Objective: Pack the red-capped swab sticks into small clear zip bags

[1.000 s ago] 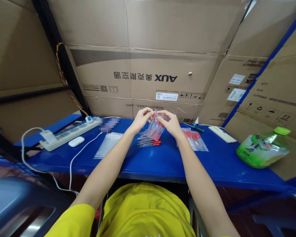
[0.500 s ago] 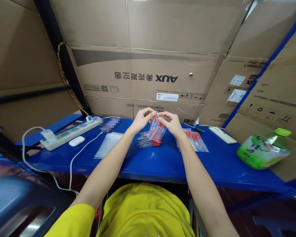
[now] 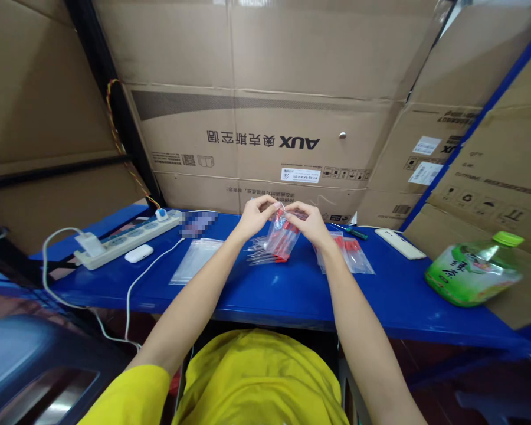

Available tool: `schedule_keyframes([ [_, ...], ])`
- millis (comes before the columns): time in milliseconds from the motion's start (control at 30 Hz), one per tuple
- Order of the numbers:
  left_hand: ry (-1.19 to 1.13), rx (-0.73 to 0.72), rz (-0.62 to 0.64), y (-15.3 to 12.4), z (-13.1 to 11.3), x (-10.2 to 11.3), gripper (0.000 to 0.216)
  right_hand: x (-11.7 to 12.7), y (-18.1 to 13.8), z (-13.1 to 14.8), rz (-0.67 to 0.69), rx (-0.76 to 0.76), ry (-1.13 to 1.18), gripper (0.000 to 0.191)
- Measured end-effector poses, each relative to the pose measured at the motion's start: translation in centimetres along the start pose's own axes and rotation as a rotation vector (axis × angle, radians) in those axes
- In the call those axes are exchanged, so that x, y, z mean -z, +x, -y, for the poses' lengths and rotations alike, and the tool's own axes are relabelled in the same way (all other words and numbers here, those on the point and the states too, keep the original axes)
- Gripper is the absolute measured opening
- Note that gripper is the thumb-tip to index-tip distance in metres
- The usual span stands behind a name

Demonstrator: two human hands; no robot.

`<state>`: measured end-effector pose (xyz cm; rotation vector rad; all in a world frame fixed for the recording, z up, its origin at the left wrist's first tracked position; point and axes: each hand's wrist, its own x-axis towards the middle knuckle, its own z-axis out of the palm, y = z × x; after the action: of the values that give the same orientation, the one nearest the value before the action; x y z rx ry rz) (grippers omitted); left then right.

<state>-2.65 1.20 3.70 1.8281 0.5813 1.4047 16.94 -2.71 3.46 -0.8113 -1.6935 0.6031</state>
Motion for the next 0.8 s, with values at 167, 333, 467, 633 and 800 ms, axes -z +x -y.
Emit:
schedule_keyframes([
  [167, 0.027, 0.01, 0.013, 0.02, 0.46, 0.12, 0.032, 0.19, -0.02, -0.23, 0.034, -0.006, 0.026, 0.021],
  [333, 0.083, -0.032, 0.02, -0.12, 0.4, 0.19, 0.031, 0.1, -0.07, -0.37, 0.063, -0.038, 0.034, 0.021],
  [467, 0.133, -0.063, 0.008, -0.37, 0.05, -0.04, 0.03, 0.04, 0.0, -0.52, 0.01, -0.021, 0.048, 0.021],
  [633, 0.231, -0.121, -0.041, -0.46, -0.08, -0.23, 0.029, 0.02, -0.12, -0.51, 0.01, -0.03, 0.0, 0.016],
  [800, 0.278, -0.156, -0.057, -0.44, -0.13, -0.34, 0.027, 0.15, -0.23, -0.35, 0.013, 0.009, -0.096, 0.015],
])
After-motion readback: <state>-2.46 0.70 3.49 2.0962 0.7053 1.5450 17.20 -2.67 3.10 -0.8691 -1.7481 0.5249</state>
